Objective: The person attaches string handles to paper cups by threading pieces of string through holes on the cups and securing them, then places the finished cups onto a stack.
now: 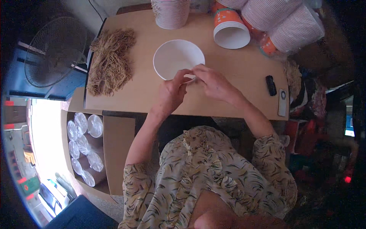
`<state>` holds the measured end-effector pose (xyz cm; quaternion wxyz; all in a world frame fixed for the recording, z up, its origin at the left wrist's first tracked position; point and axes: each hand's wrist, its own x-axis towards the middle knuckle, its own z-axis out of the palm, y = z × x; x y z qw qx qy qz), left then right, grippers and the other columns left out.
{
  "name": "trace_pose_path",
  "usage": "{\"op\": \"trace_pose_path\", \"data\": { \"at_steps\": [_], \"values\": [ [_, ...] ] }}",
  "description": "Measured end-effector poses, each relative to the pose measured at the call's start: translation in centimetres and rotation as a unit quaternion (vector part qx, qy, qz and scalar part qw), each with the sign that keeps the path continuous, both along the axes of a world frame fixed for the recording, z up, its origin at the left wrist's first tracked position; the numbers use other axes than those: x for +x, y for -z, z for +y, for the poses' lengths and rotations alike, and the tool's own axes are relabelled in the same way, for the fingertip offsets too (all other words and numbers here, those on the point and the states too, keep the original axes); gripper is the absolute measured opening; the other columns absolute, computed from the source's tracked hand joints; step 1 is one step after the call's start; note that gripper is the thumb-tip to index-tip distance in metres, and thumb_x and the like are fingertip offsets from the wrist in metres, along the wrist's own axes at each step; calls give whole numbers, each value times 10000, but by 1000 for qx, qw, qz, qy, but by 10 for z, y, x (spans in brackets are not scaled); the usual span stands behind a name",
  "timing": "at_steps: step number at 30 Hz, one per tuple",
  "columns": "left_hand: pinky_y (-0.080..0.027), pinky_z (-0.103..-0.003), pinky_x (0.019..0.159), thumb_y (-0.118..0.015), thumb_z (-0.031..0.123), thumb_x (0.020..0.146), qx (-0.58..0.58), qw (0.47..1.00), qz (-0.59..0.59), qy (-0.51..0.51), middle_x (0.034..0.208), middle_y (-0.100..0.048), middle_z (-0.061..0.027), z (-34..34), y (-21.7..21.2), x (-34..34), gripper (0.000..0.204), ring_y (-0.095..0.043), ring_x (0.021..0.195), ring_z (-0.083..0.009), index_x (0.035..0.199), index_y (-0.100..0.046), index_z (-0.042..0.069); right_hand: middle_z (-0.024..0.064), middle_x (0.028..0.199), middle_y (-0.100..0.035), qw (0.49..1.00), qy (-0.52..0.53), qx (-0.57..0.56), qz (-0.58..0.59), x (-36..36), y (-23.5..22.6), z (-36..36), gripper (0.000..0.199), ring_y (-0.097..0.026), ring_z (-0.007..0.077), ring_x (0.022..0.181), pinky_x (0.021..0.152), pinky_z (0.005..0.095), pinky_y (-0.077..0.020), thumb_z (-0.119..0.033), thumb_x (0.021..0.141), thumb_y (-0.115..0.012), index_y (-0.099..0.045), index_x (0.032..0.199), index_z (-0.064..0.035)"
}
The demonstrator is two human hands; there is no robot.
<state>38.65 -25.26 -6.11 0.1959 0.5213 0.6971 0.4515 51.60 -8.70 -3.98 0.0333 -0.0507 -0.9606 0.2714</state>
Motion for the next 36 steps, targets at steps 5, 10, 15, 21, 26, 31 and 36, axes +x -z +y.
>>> {"op": "trace_pose_path", "data": {
  "at_steps": [5,10,15,21,26,31,36],
  "values": [
    [-582,-355,577,-553,-22,934,-13,998,-63,9,966,-747,-112,3,-8,6,426,-708,621,-223,1322,-486,140,194,1347,-523,957,127,-250,74,8,8,-12,581,-601,390,1142,937,411,-519,92,797,-591,-491,1360,-11],
    [-577,-340,566,-544,-10,952,-8,998,-65,-11,979,-746,-104,5,-13,4,472,-698,597,-215,1381,-472,172,181,1340,-537,944,226,-55,235,22,5,-30,565,-629,339,1114,900,401,-521,61,798,-624,-514,1345,-32],
    [-577,-334,562,-537,-17,958,-22,997,-73,-1,996,-743,-116,14,-13,10,513,-695,598,-202,1421,-463,190,69,905,-689,894,311,-186,262,41,46,-58,196,-636,179,800,682,314,-482,-81,863,-696,-691,1057,-57],
    [-576,-328,557,-539,-30,956,4,998,-64,-16,1015,-743,-110,15,-7,19,503,-703,624,-192,1413,-476,170,13,800,-654,718,320,-593,174,17,66,-58,197,-578,89,713,672,254,-462,-177,952,-649,-699,979,11],
    [-587,-328,576,-543,-38,949,-13,999,-32,-17,1021,-740,-121,14,-8,17,408,-715,660,-206,1328,-558,114,15,775,-650,714,325,-586,202,11,68,-60,171,-582,94,713,672,255,-459,-152,933,-662,-700,957,12],
    [-595,-324,601,-550,-40,944,22,999,2,-32,1032,-732,-143,9,5,3,316,-723,710,-222,1232,-629,64,47,875,-660,808,275,-496,162,32,82,-60,96,-591,116,771,673,267,-471,-93,907,-667,-683,903,1],
    [-597,-313,624,-562,-49,934,-30,998,-10,-57,1045,-723,-163,-4,-3,-14,286,-727,757,-231,1187,-658,43,200,1277,-581,898,240,-199,310,45,60,-50,83,-572,334,1172,1002,420,-436,-56,802,-695,-621,821,-24]
  ]
}}
